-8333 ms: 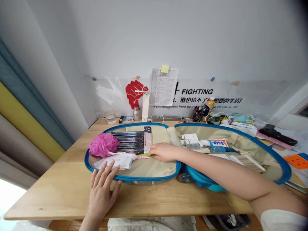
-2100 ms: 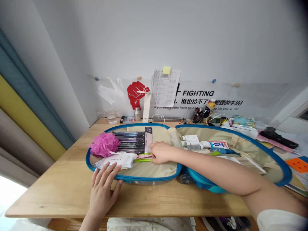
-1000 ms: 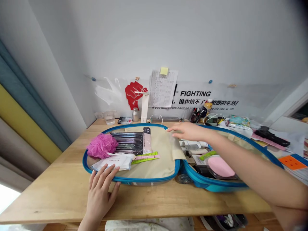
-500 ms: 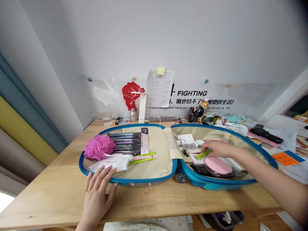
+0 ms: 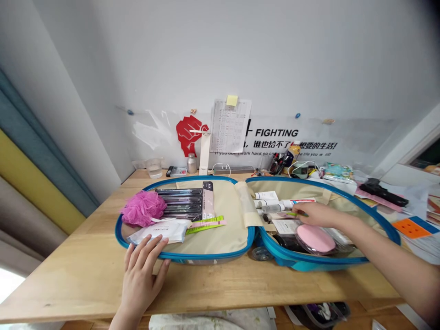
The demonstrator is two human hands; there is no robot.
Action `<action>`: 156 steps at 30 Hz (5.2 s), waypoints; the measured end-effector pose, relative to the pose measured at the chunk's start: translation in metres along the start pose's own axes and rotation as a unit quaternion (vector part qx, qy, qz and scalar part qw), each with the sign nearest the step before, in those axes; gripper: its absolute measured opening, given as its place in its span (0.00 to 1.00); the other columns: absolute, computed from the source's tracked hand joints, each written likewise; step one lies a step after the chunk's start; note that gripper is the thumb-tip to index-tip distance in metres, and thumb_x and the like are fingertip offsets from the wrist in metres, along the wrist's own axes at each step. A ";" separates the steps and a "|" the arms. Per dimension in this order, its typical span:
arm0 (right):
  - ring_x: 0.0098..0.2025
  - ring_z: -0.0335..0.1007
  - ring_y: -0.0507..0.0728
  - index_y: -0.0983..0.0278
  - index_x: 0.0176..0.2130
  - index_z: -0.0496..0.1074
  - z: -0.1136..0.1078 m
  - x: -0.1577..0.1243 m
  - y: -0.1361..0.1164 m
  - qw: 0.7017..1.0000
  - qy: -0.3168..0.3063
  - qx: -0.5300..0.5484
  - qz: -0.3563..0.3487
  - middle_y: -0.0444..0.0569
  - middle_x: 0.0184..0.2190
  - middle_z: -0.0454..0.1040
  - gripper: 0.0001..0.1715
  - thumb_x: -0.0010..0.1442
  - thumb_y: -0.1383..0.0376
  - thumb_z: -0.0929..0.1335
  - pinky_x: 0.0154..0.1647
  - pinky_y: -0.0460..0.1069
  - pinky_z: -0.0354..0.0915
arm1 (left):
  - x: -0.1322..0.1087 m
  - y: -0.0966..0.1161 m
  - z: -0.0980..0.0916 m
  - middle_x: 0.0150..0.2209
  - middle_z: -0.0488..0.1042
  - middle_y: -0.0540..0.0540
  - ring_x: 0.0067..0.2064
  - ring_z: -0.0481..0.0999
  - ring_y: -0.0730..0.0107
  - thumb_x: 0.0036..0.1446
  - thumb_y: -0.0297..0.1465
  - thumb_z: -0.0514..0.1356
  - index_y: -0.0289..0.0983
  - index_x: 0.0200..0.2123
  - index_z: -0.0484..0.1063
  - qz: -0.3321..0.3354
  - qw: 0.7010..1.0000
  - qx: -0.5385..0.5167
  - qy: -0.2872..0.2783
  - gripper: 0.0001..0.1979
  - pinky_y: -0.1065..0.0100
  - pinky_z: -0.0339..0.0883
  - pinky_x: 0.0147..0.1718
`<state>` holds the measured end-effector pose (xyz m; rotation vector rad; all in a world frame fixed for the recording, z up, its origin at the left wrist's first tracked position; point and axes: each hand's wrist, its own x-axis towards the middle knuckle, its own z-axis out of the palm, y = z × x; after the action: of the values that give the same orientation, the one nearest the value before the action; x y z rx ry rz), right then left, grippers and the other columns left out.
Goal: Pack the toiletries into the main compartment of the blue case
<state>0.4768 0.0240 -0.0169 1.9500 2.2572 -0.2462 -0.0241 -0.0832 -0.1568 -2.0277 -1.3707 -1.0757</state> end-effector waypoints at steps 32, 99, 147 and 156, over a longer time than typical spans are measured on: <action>0.49 0.70 0.57 0.59 0.55 0.73 0.017 0.044 -0.249 0.898 -0.066 -0.044 -0.433 0.54 0.47 0.74 0.22 0.63 0.63 0.64 0.47 0.50 0.64 | -0.004 -0.001 0.002 0.51 0.76 0.43 0.58 0.69 0.56 0.60 0.31 0.57 0.44 0.62 0.62 -0.014 1.000 0.003 -0.016 0.26 0.55 0.45 0.65; 0.56 0.71 0.68 0.61 0.56 0.72 -0.012 -0.051 -0.014 0.997 0.048 0.058 0.011 0.55 0.55 0.74 0.31 0.61 0.54 0.57 0.56 0.60 0.67 | -0.002 -0.001 0.000 0.50 0.76 0.43 0.58 0.69 0.55 0.61 0.31 0.56 0.44 0.61 0.63 -0.006 1.000 0.003 -0.007 0.24 0.53 0.45 0.65; 0.71 0.47 0.56 0.59 0.65 0.59 -0.002 0.029 -0.245 0.877 -0.152 0.065 -0.451 0.47 0.67 0.58 0.28 0.69 0.59 0.57 0.71 0.58 0.45 | -0.003 -0.002 0.002 0.50 0.77 0.43 0.57 0.70 0.56 0.61 0.31 0.56 0.44 0.61 0.64 -0.013 1.000 -0.009 -0.005 0.24 0.54 0.46 0.64; 0.59 0.68 0.58 0.56 0.60 0.68 -0.083 0.043 -0.099 0.972 0.029 0.141 -0.185 0.48 0.58 0.72 0.28 0.65 0.52 0.60 0.60 0.57 0.64 | -0.001 -0.001 0.000 0.49 0.77 0.43 0.57 0.70 0.56 0.60 0.31 0.56 0.45 0.61 0.63 -0.008 1.000 -0.009 0.001 0.24 0.54 0.46 0.64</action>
<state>0.3724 0.0699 0.0576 1.6476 2.7440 -0.5893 -0.0249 -0.0830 -0.1574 -2.0316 -1.3823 -1.1015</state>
